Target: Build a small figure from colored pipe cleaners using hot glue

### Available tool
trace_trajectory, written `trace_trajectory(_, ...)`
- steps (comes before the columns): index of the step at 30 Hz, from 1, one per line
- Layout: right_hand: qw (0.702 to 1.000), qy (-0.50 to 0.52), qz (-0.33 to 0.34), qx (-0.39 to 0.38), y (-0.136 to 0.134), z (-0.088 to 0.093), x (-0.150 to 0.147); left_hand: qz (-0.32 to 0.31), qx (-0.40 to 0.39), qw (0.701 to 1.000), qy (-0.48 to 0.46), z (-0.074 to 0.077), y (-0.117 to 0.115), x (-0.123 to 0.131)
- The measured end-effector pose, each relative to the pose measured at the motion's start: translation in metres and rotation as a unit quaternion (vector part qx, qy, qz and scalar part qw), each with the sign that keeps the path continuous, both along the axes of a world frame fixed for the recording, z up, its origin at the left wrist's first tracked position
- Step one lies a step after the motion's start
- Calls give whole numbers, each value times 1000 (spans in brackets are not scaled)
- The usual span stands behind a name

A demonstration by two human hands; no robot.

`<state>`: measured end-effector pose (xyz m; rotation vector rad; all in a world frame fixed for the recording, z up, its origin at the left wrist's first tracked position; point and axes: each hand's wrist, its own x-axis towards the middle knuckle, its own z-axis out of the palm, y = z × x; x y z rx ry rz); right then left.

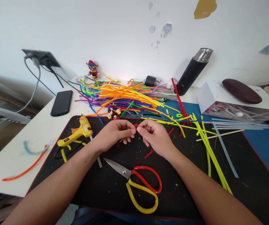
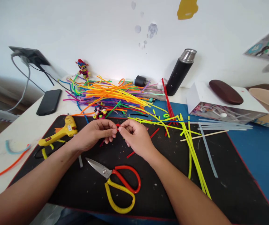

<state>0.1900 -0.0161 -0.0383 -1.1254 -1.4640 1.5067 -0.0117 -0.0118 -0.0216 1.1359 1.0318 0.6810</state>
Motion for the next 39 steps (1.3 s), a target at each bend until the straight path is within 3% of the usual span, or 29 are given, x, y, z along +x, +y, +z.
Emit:
trace_trajectory(7,1000,-26,1,16,-2,-1,0,12,20,999,26,-2,-1,1)
trace_trajectory(19,995,-86,53,28,-3,-5,-1,-63,121,974,179,2,-4,-7)
trace_trajectory(27,1000,-11,12,-3,1,-1,0,-12,43,997,68,2,-1,0)
trace_trajectory(39,1000,7,9,-9,1,-1,0,37,33,998,41,-2,-2,2)
